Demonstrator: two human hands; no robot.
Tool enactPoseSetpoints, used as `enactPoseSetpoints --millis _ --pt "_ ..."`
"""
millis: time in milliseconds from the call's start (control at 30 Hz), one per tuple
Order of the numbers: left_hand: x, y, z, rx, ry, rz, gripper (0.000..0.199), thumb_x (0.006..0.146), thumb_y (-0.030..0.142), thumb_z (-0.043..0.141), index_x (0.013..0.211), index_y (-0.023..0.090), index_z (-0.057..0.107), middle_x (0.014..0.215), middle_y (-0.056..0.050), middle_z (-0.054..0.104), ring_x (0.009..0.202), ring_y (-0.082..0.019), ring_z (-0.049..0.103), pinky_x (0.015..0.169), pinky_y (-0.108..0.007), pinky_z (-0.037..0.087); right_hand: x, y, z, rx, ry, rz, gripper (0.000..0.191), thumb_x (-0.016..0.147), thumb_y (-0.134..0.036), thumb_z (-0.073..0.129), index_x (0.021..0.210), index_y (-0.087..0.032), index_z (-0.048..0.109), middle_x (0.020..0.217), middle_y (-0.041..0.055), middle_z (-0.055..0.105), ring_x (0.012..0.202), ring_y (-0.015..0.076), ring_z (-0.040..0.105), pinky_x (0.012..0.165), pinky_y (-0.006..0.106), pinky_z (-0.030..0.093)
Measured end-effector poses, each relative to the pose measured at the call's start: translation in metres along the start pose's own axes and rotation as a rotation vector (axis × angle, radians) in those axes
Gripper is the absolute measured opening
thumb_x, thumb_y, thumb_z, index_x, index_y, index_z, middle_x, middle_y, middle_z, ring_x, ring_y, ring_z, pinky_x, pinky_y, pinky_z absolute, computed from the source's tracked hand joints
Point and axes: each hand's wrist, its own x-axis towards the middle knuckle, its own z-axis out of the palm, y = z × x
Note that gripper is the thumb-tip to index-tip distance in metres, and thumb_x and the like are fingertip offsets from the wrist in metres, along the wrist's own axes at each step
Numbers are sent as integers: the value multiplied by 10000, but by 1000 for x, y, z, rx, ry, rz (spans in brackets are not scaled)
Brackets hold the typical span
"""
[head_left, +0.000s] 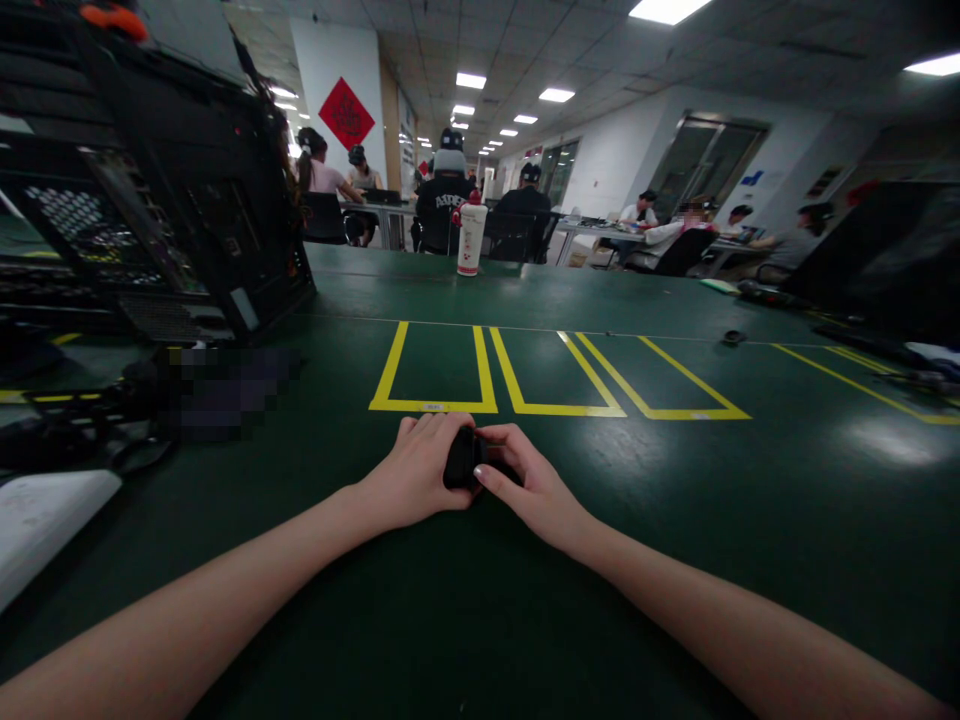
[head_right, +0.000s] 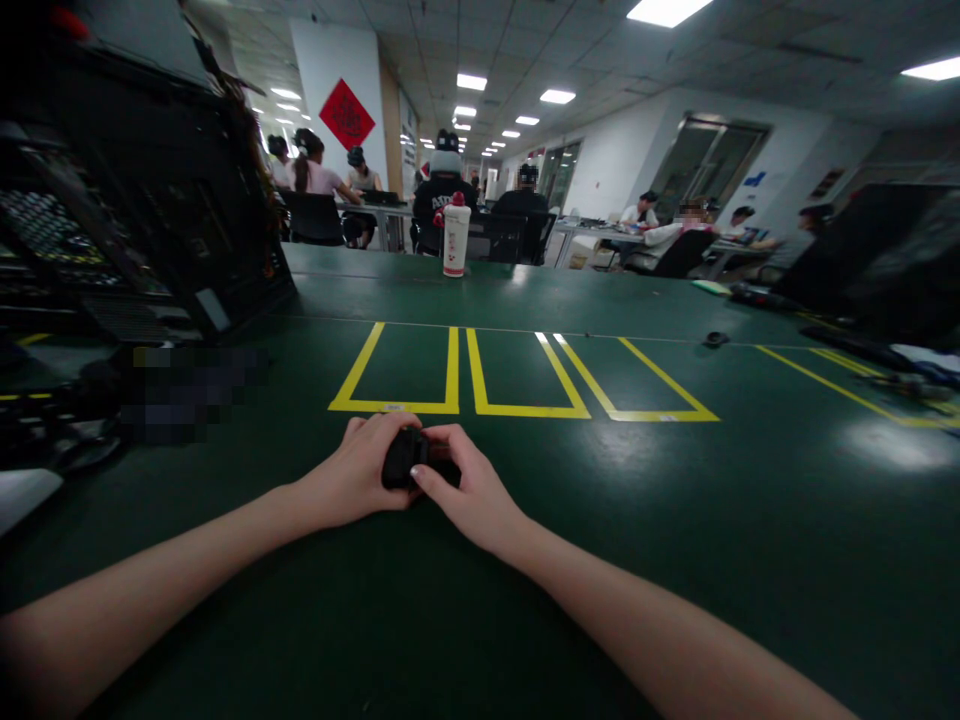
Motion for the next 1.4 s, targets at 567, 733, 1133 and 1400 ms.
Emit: enactPoseSetpoints --millis 567,733,1133,1400 --pt "0 0 0 9 -3 2 512 680 327 628 1118 219 384 1118 -63 494 1033 -254 460 864 -427 328 1 2 1 7 13 -15 311 807 -223 505 1106 -225 419 1106 51 495 1048 180 491 939 401 389" --pt "0 1 -1 10 1 2 510 671 316 635 1107 221 388 1104 -56 499 1024 -253 467 856 -423 336 0 2 0 21 7 -23 294 782 -215 543 1054 -221 431 1053 41 515 1014 178 510 904 393 419" --pt "0 -1 1 6 3 2 513 676 331 629 1117 227 390 1121 -62 495 1041 -265 461 859 -432 330 -1 0 0 14 23 -17 324 799 -225 519 1105 -234 415 1111 46 487 1043 181 492 920 395 414" --pt "1 0 0 21 0 -3 519 669 329 630 1113 224 384 1108 -57 500 1032 -260 466 860 -428 333 -1 2 0 11 20 -29 292 777 -184 539 1043 -228 427 1031 32 512 991 171 520 889 380 428"
